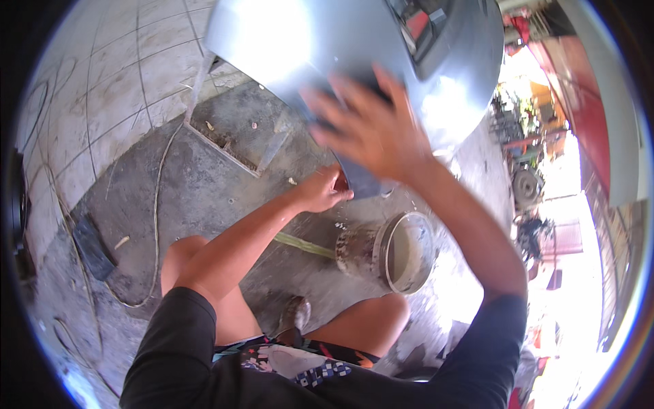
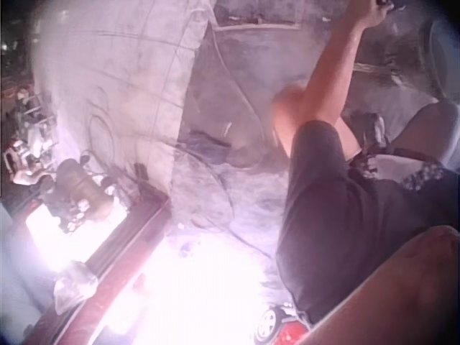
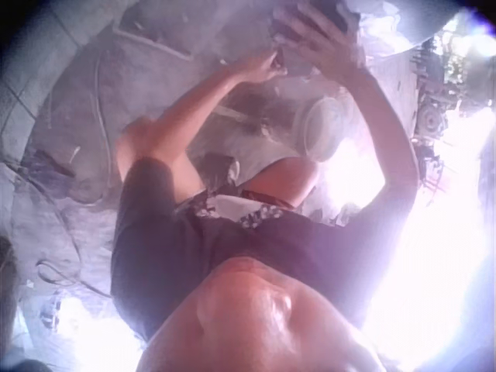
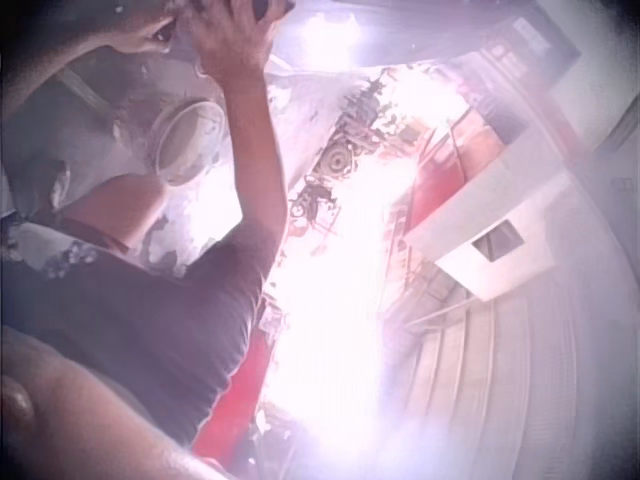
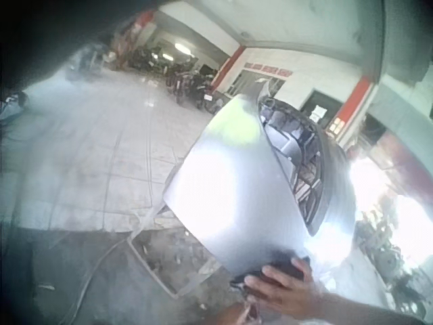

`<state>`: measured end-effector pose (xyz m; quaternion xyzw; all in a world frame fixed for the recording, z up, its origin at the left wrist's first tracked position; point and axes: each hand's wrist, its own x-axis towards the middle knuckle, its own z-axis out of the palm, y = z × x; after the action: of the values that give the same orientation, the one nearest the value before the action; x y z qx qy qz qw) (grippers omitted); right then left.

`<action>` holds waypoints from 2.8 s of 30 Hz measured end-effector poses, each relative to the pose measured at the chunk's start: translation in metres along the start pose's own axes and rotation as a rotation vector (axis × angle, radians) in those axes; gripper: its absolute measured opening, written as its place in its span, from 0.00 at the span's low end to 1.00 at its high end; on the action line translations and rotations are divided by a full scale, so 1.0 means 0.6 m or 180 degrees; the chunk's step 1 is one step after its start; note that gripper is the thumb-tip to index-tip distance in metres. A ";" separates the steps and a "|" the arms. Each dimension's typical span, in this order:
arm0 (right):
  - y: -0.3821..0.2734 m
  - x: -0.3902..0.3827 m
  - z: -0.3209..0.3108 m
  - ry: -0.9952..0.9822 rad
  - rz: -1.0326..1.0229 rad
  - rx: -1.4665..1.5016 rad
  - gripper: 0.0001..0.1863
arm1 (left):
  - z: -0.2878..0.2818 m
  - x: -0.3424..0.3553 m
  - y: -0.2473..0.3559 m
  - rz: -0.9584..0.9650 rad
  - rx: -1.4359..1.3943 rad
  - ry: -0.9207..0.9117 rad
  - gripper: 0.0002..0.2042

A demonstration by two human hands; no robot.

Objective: The person sands a silver car bumper with a sanding block, repeatedly dipping the block into a bucket of water. The person works on the front grille area and the curved lower edge of the bumper, smoothing the surface by hand.

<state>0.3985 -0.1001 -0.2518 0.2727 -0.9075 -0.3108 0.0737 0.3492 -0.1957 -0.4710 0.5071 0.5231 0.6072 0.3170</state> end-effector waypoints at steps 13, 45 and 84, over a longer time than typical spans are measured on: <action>-0.111 -0.090 0.076 0.1518 0.1109 0.0026 0.18 | -0.020 -0.031 -0.038 -0.0456 -0.4202 -0.0951 0.32; -0.283 -0.250 0.159 0.1866 0.1435 -0.0050 0.13 | -0.034 -0.045 -0.048 -0.0205 -0.3299 -0.0739 0.31; -0.419 -0.632 0.270 -0.1142 0.3467 0.2652 0.22 | 0.049 -0.056 -0.061 -0.0221 0.0084 0.0232 0.29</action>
<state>0.7808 0.0245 -0.5189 -0.2699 -0.9564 0.1032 -0.0425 0.3815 -0.2082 -0.5177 0.4702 0.5597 0.6070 0.3119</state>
